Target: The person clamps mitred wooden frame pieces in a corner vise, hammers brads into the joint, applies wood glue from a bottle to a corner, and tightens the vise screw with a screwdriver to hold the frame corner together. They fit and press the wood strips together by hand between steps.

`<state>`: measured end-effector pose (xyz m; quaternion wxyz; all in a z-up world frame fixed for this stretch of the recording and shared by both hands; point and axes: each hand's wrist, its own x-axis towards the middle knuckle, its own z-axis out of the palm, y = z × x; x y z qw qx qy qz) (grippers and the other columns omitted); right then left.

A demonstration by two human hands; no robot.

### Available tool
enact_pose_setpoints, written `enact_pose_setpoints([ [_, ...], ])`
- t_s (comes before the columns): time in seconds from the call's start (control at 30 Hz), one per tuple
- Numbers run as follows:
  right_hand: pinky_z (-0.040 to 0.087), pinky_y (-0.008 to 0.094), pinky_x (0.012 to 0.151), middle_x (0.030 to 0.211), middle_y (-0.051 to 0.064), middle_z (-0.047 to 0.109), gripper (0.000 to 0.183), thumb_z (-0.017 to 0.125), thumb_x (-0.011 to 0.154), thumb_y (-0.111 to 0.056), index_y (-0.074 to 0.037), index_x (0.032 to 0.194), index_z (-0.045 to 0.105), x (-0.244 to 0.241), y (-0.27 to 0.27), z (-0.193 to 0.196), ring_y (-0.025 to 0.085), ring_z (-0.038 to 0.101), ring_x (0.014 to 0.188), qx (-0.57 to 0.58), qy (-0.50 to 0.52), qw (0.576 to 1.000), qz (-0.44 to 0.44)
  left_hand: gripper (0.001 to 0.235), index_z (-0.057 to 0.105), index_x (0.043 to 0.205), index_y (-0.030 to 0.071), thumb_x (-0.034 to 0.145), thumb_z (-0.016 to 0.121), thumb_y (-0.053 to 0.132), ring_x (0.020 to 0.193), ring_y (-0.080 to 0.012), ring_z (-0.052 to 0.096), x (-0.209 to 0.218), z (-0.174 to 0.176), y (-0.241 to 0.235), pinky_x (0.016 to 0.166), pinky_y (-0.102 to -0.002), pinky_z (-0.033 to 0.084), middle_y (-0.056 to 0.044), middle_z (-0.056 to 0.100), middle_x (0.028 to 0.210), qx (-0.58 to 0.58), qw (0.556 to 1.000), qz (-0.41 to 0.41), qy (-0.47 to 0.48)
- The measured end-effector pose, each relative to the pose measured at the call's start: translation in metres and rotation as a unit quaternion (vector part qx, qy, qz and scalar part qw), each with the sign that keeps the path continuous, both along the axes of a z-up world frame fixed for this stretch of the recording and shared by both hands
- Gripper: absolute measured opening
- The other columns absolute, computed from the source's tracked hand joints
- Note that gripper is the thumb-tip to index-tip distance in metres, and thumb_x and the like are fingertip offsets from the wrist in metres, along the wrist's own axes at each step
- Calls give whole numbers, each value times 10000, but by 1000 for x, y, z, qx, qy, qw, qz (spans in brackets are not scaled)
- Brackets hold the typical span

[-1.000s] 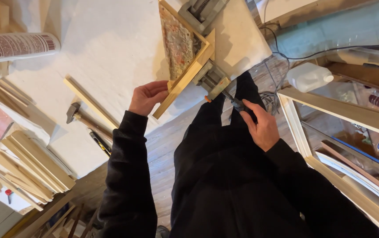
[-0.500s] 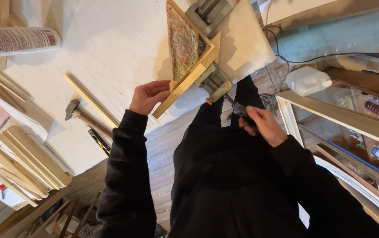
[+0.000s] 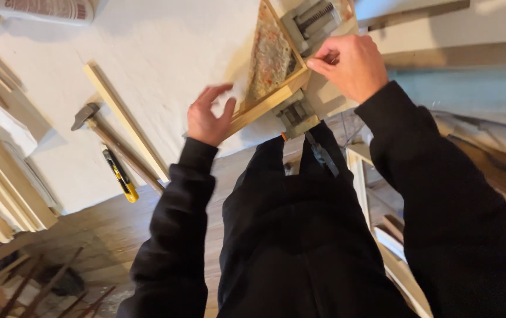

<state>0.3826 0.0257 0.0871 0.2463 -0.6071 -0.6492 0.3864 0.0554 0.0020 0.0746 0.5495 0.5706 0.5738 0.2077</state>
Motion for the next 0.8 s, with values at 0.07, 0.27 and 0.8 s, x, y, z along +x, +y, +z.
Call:
enact_pose_setpoints([
  [0.07,556,313,637,740,68,740,187,812,960,-220,-44,906,779,-9,18,7,170,703,620,-25,-65,996,52,330,688,1176,52,848,726,33,1139,-331,657,28,26,8,1053,-453,473,-110,696,1159,374,917,-65,123],
  [0.27,560,354,645,633,59,704,199,821,891,-214,-39,816,764,-19,35,15,204,690,570,-110,-150,980,77,477,695,1172,13,773,744,269,1345,-299,458,102,8,47,1169,-619,277,-121,567,1278,484,805,-280,199],
  [0.8,552,480,635,745,182,697,148,862,816,-208,-84,846,786,-27,32,2,390,684,723,-16,-274,955,115,412,737,1001,53,788,772,403,1268,-290,495,90,3,75,1182,-672,213,-95,592,1158,474,807,-339,94],
])
